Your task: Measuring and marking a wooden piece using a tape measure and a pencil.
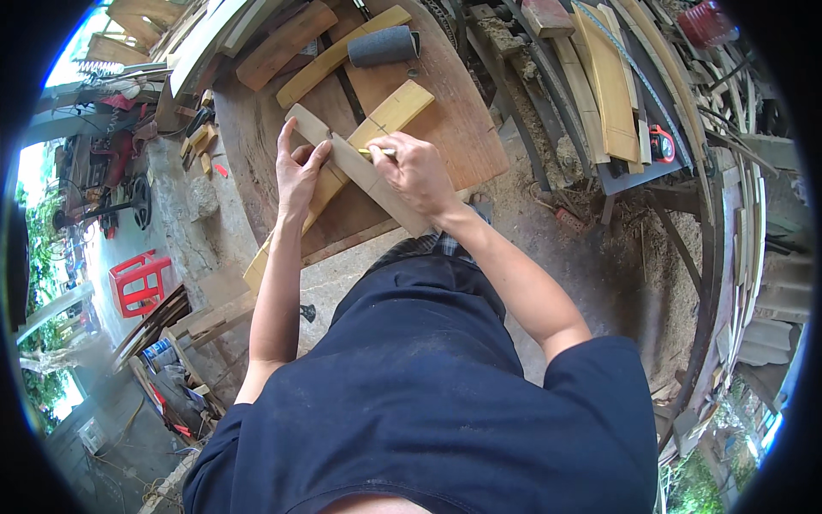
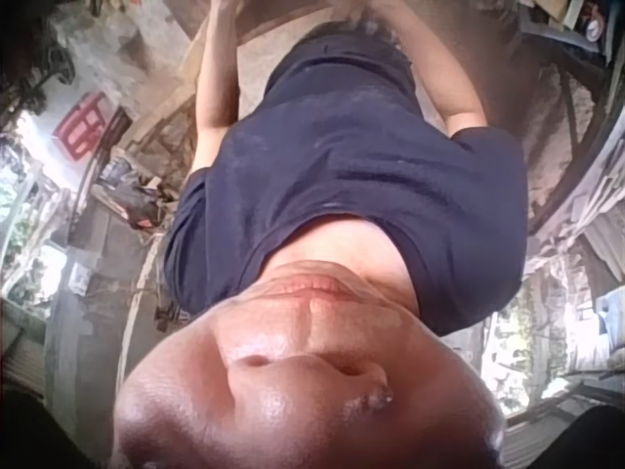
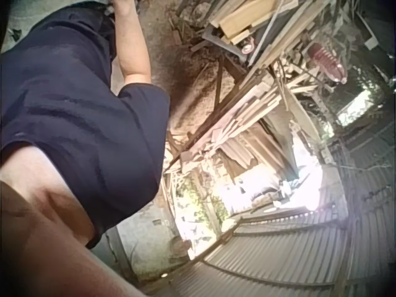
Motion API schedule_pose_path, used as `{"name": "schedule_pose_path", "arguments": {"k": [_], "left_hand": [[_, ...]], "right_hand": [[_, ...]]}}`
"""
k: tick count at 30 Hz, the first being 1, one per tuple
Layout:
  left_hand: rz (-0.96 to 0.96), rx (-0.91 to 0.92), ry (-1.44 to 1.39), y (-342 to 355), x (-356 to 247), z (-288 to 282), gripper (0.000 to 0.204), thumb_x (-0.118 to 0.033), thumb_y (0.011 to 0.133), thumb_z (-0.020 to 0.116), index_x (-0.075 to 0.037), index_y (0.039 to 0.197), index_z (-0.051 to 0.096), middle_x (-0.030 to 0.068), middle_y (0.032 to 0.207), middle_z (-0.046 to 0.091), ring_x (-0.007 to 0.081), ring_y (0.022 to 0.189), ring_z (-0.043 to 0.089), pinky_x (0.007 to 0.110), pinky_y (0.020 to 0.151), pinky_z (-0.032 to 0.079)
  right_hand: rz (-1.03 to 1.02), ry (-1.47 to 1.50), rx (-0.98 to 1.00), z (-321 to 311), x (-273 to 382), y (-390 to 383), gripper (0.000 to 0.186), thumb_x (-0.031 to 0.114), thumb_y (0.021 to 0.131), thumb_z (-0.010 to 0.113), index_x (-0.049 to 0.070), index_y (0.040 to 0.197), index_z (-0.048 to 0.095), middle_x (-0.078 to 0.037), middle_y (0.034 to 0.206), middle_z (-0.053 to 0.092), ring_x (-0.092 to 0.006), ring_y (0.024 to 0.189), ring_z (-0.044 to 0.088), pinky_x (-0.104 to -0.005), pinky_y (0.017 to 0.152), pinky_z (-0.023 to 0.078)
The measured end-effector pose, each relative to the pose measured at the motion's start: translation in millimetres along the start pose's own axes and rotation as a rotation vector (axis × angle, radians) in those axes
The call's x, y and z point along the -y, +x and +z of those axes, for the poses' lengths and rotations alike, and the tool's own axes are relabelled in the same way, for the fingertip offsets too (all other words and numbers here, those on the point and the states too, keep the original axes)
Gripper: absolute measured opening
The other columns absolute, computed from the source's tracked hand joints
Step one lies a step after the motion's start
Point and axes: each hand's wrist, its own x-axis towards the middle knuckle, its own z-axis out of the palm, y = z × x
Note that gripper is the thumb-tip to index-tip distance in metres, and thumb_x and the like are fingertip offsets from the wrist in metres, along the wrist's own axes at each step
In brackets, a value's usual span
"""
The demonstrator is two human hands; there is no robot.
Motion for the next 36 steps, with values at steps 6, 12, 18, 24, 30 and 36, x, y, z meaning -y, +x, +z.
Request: {"name": "schedule_pose_path", "arguments": {"k": [6,12,18,24,30,36], "left_hand": [[-0.01,0.004,-0.005,0.9,4.2,-3.9,0.087,-0.015,0.092,0.081,-0.01,0.161,0.029,0.0066,0.085,0.07,0.0096,0.078,0.061,0.023,0.071,0.048],[0.008,0.0,-0.007,-0.1,2.6,-1.7,0.086,-0.015,0.093,0.081,-0.01,0.161,0.028,0.0058,0.084,0.069,0.0089,0.077,0.061,0.023,0.07,0.048],[-0.003,0.009,-0.013,1.6,4.1,-2.7,0.087,-0.015,0.092,0.082,-0.01,0.161,0.029,0.0057,0.085,0.07,0.0089,0.078,0.061,0.023,0.07,0.048],[0.012,-0.007,-0.017,1.3,6.9,-2.6,0.087,-0.015,0.092,0.082,-0.01,0.16,0.029,0.0058,0.085,0.07,0.009,0.077,0.06,0.023,0.069,0.047],[-0.011,0.004,0.023,0.8,2.2,-2.1,0.088,-0.016,0.092,0.082,-0.01,0.161,0.029,0.006,0.085,0.07,0.0095,0.078,0.06,0.023,0.069,0.048],[0.009,-0.028,-0.022,-2.4,3.3,-2.3,0.087,-0.016,0.092,0.082,-0.01,0.161,0.029,0.0059,0.086,0.07,0.0093,0.076,0.059,0.023,0.067,0.046]], "right_hand": [[-0.076,-0.006,0.005,9.2,-0.3,19.7,0.023,0.017,0.1,0.065,-0.002,0.106,0.075,-0.018,0.097,0.075,-0.0292,0.082,0.073,-0.037,0.076,0.056],[-0.027,-0.026,0.029,-5.4,-3.2,11.5,0.024,0.018,0.099,0.064,-0.004,0.102,0.073,-0.02,0.096,0.073,-0.0299,0.081,0.073,-0.037,0.074,0.055],[-0.018,-0.03,0.107,5.8,1.4,41.4,0.028,0.022,0.101,0.061,-0.004,0.099,0.071,-0.017,0.087,0.071,-0.0258,0.072,0.067,-0.0367,0.069,0.053],[0.097,-0.02,0.19,-9.3,1.6,32.3,0.029,0.023,0.102,0.062,-0.004,0.097,0.072,-0.014,0.082,0.07,-0.0221,0.071,0.068,-0.0356,0.068,0.053],[-0.032,-0.029,0.096,0.1,0.8,36.2,0.028,0.023,0.102,0.063,-0.003,0.098,0.072,-0.015,0.082,0.072,-0.0224,0.073,0.071,-0.036,0.068,0.054],[0.074,-0.131,0.172,-26.6,13.0,-0.2,0.024,0.022,0.101,0.063,0.001,0.108,0.073,-0.019,0.092,0.074,-0.0327,0.08,0.072,-0.0396,0.072,0.056]]}}
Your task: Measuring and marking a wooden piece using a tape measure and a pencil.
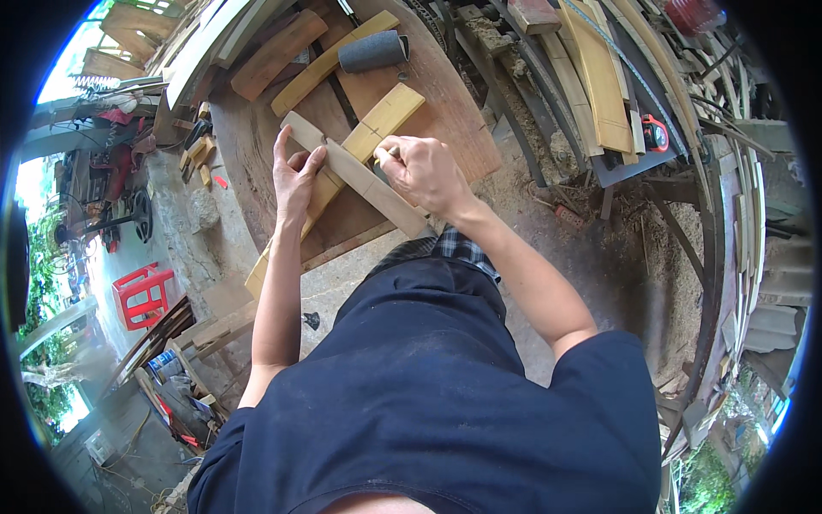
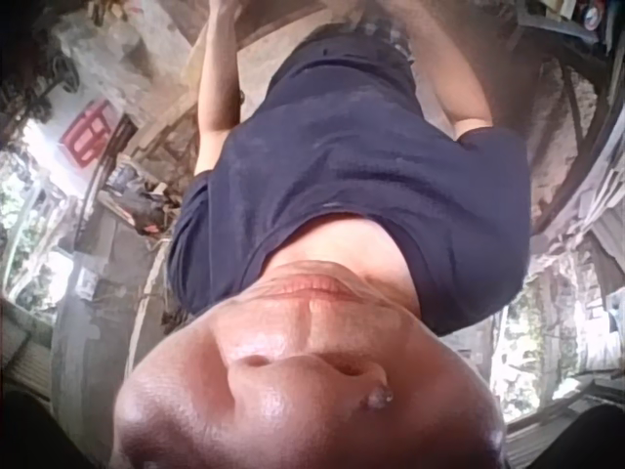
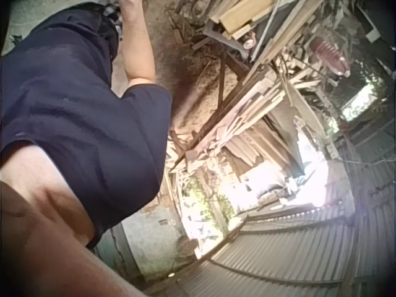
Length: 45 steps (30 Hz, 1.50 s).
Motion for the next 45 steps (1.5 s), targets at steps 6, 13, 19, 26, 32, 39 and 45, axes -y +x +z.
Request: {"name": "schedule_pose_path", "arguments": {"k": [6,13,19,26,32,39,45], "left_hand": [[0.008,0.007,0.039,1.3,-0.2,2.0,0.086,-0.021,0.092,0.082,-0.01,0.161,0.03,0.0071,0.086,0.071,0.011,0.079,0.063,0.024,0.072,0.05],[0.181,-0.094,0.241,-21.1,3.7,-4.7,0.084,-0.037,0.09,0.082,-0.011,0.158,0.039,0.0094,0.103,0.072,0.0179,0.086,0.065,0.032,0.078,0.052],[0.525,-0.045,1.084,-67.6,11.3,-30.8,0.061,-0.039,0.084,0.083,-0.015,0.136,0.063,0.0063,0.125,0.063,0.0282,0.116,0.057,0.043,0.107,0.039],[0.447,0.047,1.073,-89.4,14.6,-70.4,0.058,-0.034,0.08,0.085,-0.014,0.13,0.064,0.0068,0.124,0.061,0.0285,0.12,0.055,0.045,0.11,0.033],[0.318,0.076,0.89,-74.0,5.9,-55.2,0.06,-0.034,0.09,0.079,-0.013,0.142,0.059,0.0087,0.119,0.066,0.0276,0.118,0.058,0.046,0.106,0.04],[0.182,0.108,0.355,-22.9,-9.4,23.9,0.071,-0.035,0.096,0.074,-0.011,0.155,0.043,0.0129,0.102,0.074,0.0258,0.093,0.072,0.039,0.089,0.056],[0.134,0.095,0.41,0.5,-9.2,43.2,0.073,-0.03,0.094,0.077,-0.013,0.155,0.042,0.0116,0.092,0.074,0.0202,0.087,0.071,0.035,0.084,0.056]], "right_hand": [[-0.239,-0.398,-0.094,35.0,2.9,-24.3,0.041,0.025,0.096,0.07,-0.008,0.121,0.067,-0.022,0.1,0.07,-0.0341,0.091,0.071,-0.0395,0.081,0.06],[-0.246,-0.388,-0.133,43.8,-7.2,-28.9,0.053,0.024,0.083,0.08,-0.011,0.12,0.065,-0.024,0.107,0.065,-0.0357,0.101,0.065,-0.0416,0.091,0.057],[-0.142,-0.379,-0.259,9.5,-22.0,-44.0,0.049,0.023,0.085,0.077,-0.009,0.121,0.065,-0.021,0.108,0.064,-0.0358,0.1,0.066,-0.0445,0.089,0.056],[-0.036,-0.352,-0.376,-4.3,-34.6,-58.4,0.048,0.021,0.084,0.078,-0.007,0.121,0.067,-0.019,0.107,0.063,-0.0359,0.1,0.066,-0.0442,0.088,0.056],[-0.136,-0.433,-0.303,14.8,-21.7,-62.4,0.049,0.02,0.084,0.078,-0.01,0.121,0.065,-0.02,0.109,0.062,-0.0361,0.099,0.064,-0.045,0.089,0.056],[-0.153,-0.476,-0.248,35.6,-10.1,-58.1,0.051,0.018,0.082,0.079,-0.011,0.12,0.064,-0.02,0.109,0.061,-0.0347,0.1,0.061,-0.0431,0.091,0.054],[-0.124,-0.427,-0.281,40.9,-6.6,-56.2,0.051,0.016,0.082,0.08,-0.011,0.122,0.064,-0.021,0.11,0.06,-0.0365,0.102,0.06,-0.0447,0.092,0.052]]}}
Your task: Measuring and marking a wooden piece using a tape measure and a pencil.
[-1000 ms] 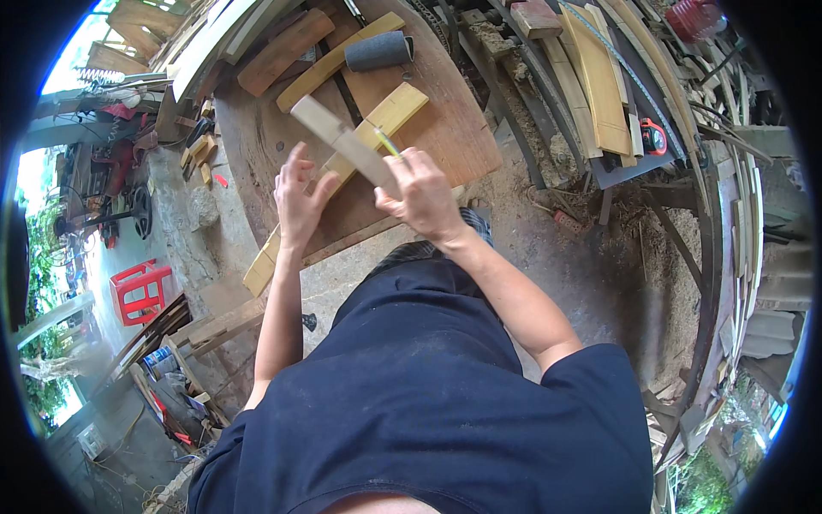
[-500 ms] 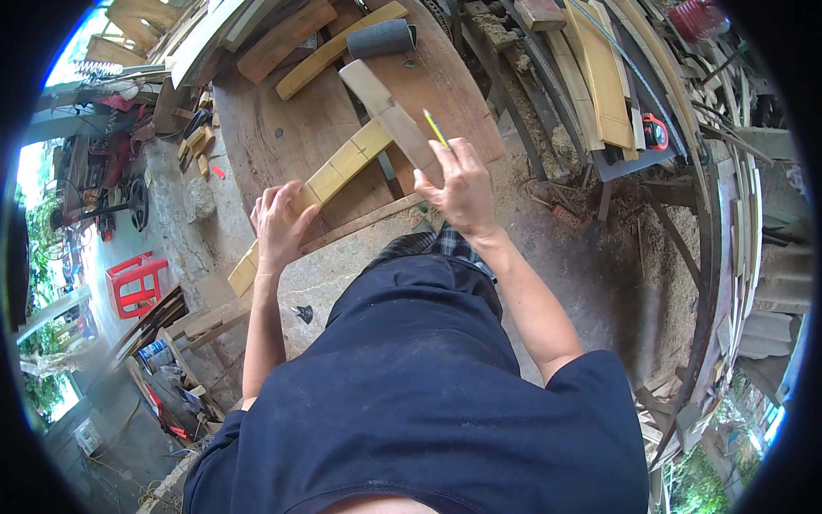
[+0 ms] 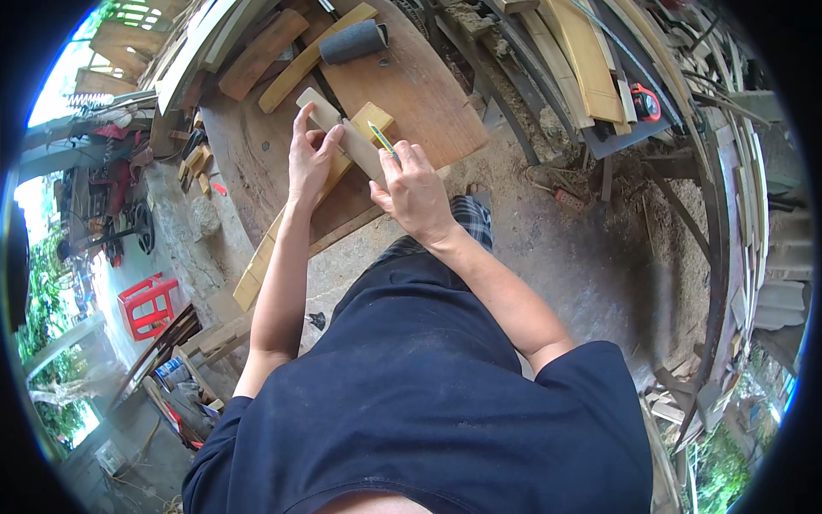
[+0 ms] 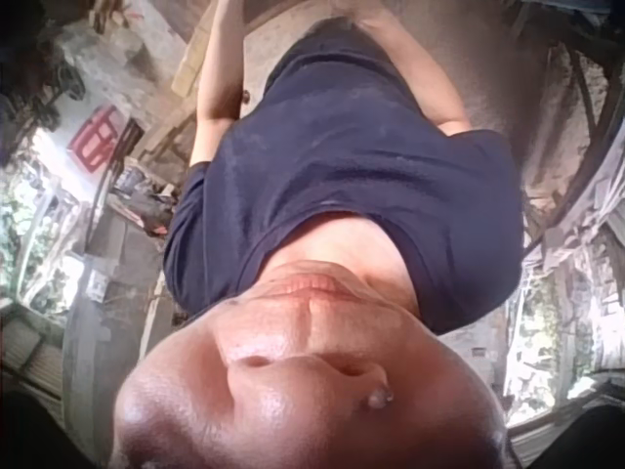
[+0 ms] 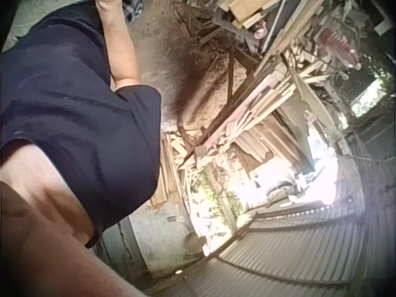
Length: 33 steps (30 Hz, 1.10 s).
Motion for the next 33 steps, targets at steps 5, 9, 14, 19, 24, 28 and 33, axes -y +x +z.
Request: {"name": "schedule_pose_path", "arguments": {"k": [5,9,14,19,24,28,33], "left_hand": [[-0.066,0.021,-0.121,2.8,-3.2,1.5,0.071,-0.022,0.097,0.076,-0.01,0.156,0.038,0.0055,0.091,0.071,0.0091,0.083,0.059,0.025,0.074,0.046],[-0.071,0.009,-0.098,4.2,-6.1,4.5,0.072,-0.022,0.096,0.077,-0.009,0.156,0.038,0.0053,0.09,0.07,0.0089,0.083,0.059,0.024,0.074,0.045],[-0.066,-0.02,-0.146,3.6,2.2,5.2,0.075,-0.028,0.092,0.079,-0.012,0.156,0.042,0.0046,0.083,0.07,0.011,0.079,0.063,0.028,0.076,0.051],[-0.038,-0.016,-0.192,0.6,3.7,4.7,0.075,-0.026,0.093,0.079,-0.01,0.156,0.041,0.0027,0.081,0.067,0.0092,0.075,0.059,0.026,0.072,0.048],[-0.037,-0.014,-0.18,0.4,1.1,5.1,0.075,-0.025,0.093,0.079,-0.01,0.156,0.041,0.0023,0.081,0.067,0.0086,0.074,0.058,0.026,0.07,0.047],[-0.04,-0.009,-0.187,0.3,-0.2,5.2,0.074,-0.024,0.093,0.078,-0.009,0.156,0.04,0.0018,0.08,0.066,0.0083,0.074,0.057,0.025,0.069,0.047],[-0.043,0.0,-0.181,0.3,-1.6,4.2,0.073,-0.022,0.094,0.078,-0.009,0.156,0.04,0.0016,0.079,0.065,0.0084,0.073,0.056,0.024,0.068,0.046]], "right_hand": [[-0.009,-0.031,-0.005,-1.9,-1.9,5.0,0.049,0.017,0.081,0.079,-0.011,0.118,0.065,-0.023,0.111,0.061,-0.0354,0.102,0.061,-0.0416,0.091,0.055],[-0.01,-0.024,0.018,-5.3,-7.3,8.5,0.049,0.017,0.08,0.079,-0.011,0.118,0.066,-0.023,0.113,0.061,-0.0347,0.103,0.061,-0.0412,0.09,0.056],[-0.006,-0.042,0.052,-9.6,-6.2,10.6,0.051,0.019,0.08,0.08,-0.01,0.12,0.066,-0.021,0.116,0.062,-0.0321,0.104,0.061,-0.0389,0.092,0.057],[-0.038,-0.076,0.066,-8.1,-7.0,9.1,0.05,0.019,0.08,0.081,-0.008,0.119,0.066,-0.017,0.116,0.061,-0.0295,0.106,0.061,-0.0368,0.092,0.058],[-0.011,0.018,0.053,-8.0,-6.6,9.2,0.052,0.015,0.08,0.08,-0.011,0.122,0.063,-0.018,0.11,0.059,-0.0327,0.1,0.059,-0.0405,0.092,0.054],[-0.008,0.025,0.07,-10.9,-7.9,9.9,0.053,0.015,0.08,0.08,-0.011,0.122,0.063,-0.018,0.109,0.059,-0.0332,0.1,0.059,-0.0402,0.092,0.054],[-0.005,0.018,0.083,-16.4,-11.9,11.7,0.059,0.018,0.083,0.081,-0.008,0.13,0.058,-0.017,0.114,0.058,-0.0289,0.103,0.061,-0.0369,0.091,0.058]]}}
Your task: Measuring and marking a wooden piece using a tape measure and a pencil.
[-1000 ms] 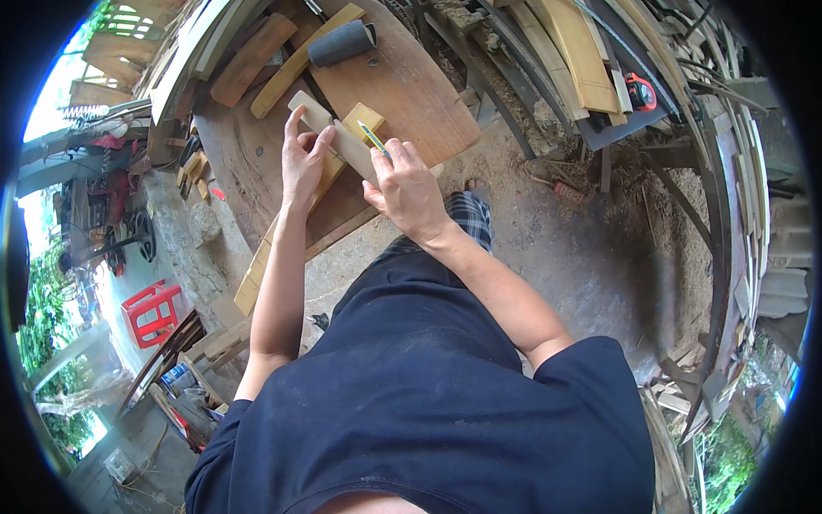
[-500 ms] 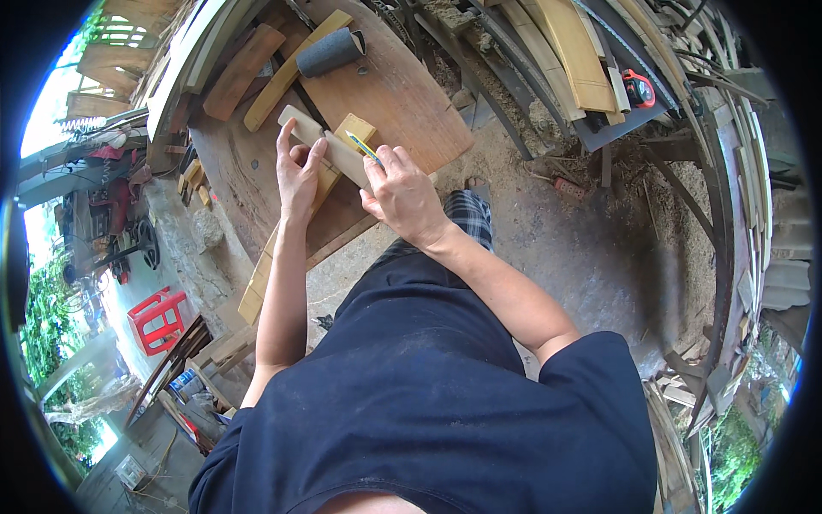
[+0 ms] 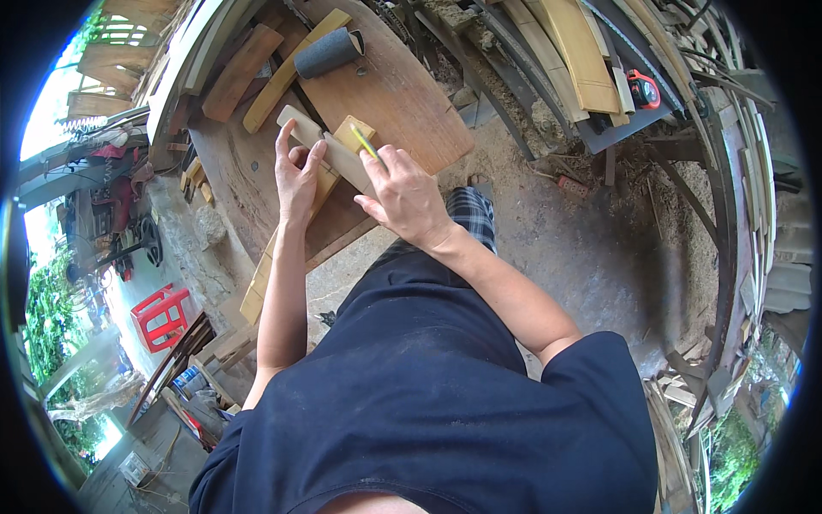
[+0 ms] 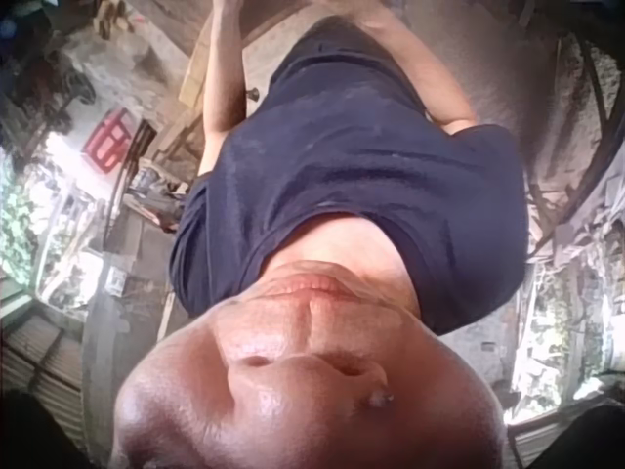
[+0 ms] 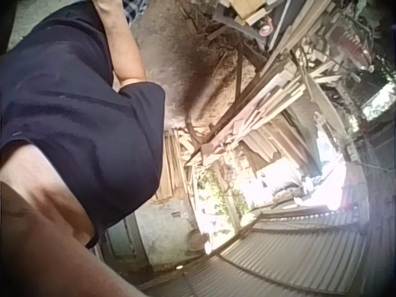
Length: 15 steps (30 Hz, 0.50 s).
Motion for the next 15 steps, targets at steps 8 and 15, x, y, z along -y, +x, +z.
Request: {"name": "schedule_pose_path", "arguments": {"k": [8,15], "left_hand": [[0.014,-0.013,0.01,-0.5,-2.0,0.0,0.074,-0.02,0.094,0.079,-0.01,0.156,0.04,0.0023,0.078,0.065,0.0086,0.073,0.057,0.025,0.069,0.048],[0.002,-0.011,-0.037,-1.0,-1.2,0.1,0.075,-0.02,0.093,0.08,-0.01,0.156,0.041,0.0026,0.078,0.066,0.0085,0.072,0.058,0.025,0.067,0.048]], "right_hand": [[0.219,0.631,-0.067,-18.1,-19.5,20.7,0.041,0.016,0.099,0.07,0.003,0.136,0.06,-0.011,0.093,0.073,-0.0205,0.086,0.076,-0.0329,0.076,0.059],[0.195,0.661,-0.134,-11.0,-21.9,40.0,0.033,0.032,0.106,0.062,0.004,0.12,0.073,-0.008,0.094,0.073,-0.0108,0.081,0.07,-0.0267,0.069,0.055]]}}
